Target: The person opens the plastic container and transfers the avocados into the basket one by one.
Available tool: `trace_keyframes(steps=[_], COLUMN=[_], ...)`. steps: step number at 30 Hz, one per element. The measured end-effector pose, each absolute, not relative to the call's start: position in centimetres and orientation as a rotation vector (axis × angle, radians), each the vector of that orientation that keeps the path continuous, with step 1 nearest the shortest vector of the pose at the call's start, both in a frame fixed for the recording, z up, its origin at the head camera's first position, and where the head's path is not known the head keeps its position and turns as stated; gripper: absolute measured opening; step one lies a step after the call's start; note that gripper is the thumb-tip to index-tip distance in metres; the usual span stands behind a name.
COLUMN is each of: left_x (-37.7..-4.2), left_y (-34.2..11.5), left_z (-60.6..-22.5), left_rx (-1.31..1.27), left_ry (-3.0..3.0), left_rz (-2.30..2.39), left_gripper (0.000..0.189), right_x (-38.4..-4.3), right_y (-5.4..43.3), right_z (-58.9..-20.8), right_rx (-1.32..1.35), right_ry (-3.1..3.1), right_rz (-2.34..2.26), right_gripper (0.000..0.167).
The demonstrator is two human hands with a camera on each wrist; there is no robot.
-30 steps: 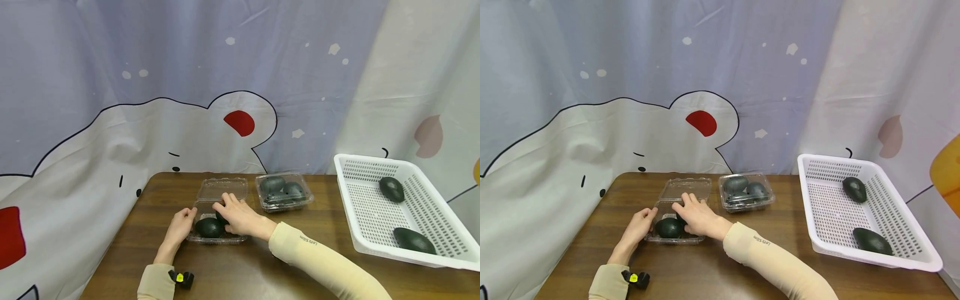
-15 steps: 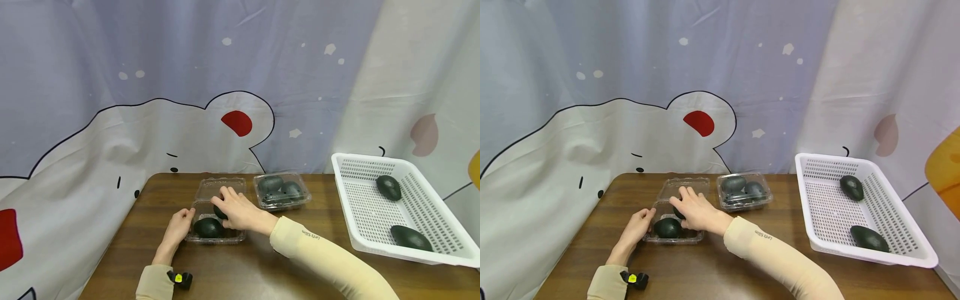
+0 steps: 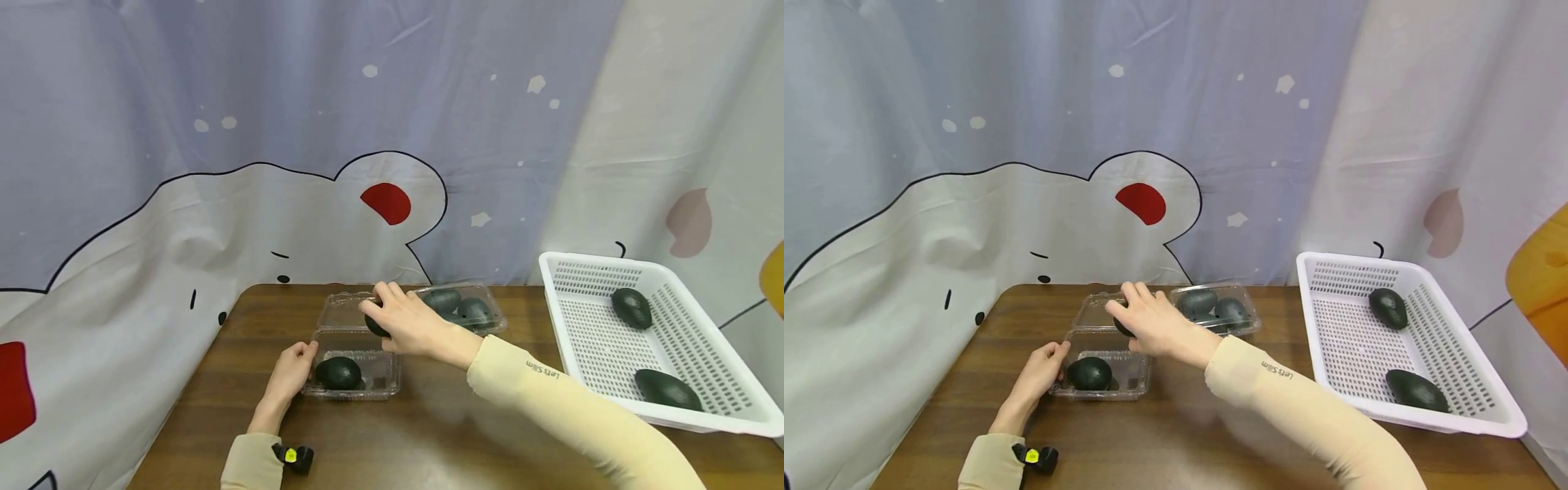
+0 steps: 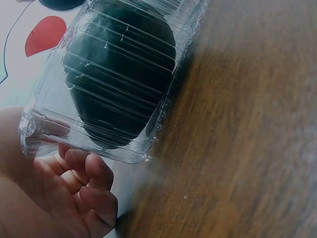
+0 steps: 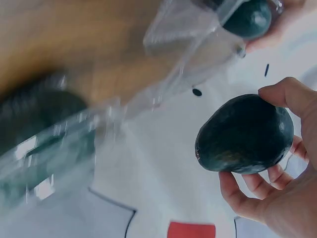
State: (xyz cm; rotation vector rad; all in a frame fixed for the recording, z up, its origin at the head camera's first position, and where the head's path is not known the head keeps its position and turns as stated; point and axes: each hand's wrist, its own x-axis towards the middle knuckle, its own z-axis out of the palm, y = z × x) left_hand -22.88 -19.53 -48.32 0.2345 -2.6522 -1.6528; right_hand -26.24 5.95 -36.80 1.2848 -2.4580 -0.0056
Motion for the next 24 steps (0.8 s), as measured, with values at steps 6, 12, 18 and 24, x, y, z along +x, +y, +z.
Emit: trace_keyframes(steps=[6,12,18,24], left_x=[-22.9,-22.8,-22.7,-22.8], left_y=[-19.5,-19.3,-19.3,-19.5], left_z=[-48.4,-48.4,-48.3,-48.4], left_rx=[0.230,0.217,0.218,0.227], left_ry=[-2.669,-2.674,-2.678,-2.675], left_rz=[-1.658,-1.659,-1.659,-1.654], left_gripper=[0.039,0.040,0.040,0.039], right_x=[-26.5,-27.0,-27.4,-28.4], right_y=[8.5,11.8,15.2,18.6], right_z=[-34.0,-31.3,-29.4,-28.5], right_rx=[1.232,1.136,1.063,0.975], right_ry=[-2.433,-2.435,-2.482,-2.548], right_rz=[-0.073,-0.132,-0.119,-0.088], right_gripper=[0.051,0.046,0.050,0.059])
